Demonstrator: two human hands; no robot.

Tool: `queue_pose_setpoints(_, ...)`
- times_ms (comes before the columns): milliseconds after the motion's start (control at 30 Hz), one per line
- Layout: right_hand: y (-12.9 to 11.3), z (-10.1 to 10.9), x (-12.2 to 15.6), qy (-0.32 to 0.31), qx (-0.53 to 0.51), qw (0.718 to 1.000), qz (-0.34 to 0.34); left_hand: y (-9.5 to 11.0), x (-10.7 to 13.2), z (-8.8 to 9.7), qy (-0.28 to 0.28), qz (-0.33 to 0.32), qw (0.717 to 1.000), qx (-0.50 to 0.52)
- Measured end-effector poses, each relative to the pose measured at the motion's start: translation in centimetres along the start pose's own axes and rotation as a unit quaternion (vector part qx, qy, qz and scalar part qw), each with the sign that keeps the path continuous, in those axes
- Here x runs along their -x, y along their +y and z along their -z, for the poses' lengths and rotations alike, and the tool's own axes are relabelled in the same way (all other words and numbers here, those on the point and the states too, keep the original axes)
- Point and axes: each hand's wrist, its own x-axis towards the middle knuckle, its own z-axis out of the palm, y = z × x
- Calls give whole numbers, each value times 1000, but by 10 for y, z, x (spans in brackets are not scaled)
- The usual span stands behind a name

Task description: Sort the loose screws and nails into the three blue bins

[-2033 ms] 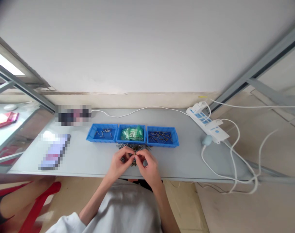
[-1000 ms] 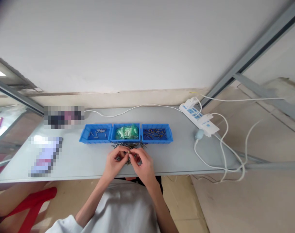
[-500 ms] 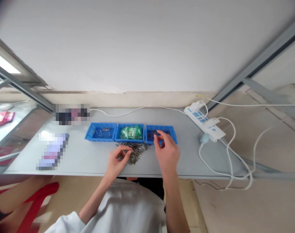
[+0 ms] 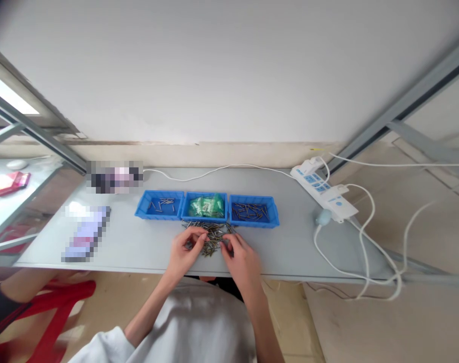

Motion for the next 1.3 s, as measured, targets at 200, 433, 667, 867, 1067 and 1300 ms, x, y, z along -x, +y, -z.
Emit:
queue_pose_setpoints(200, 2, -2, 0, 2, -12, 1000, 27, 0, 0, 0, -2, 3, 1000, 5)
queue_pose_setpoints(433, -1, 1, -4, -17, -23, 998, 46, 1, 0, 0, -5, 4, 1000, 6)
queue_pose_setpoints(667, -1, 0, -6, -30, -29, 998, 53, 1, 0, 0, -1, 6, 1000, 6)
queue_pose_setpoints(867, 1, 2, -7, -29, -56, 996, 56, -2, -1, 0, -4, 15, 1000, 8)
queue_pose_setpoints(1067, -4, 1, -8, -10, -119, 992, 33, 0, -1, 0, -4, 8, 1000, 4)
queue_pose_setpoints(1300, -24, -7, -9, 9, -216, 976, 3, -3, -1, 0, -12, 0, 1000, 17)
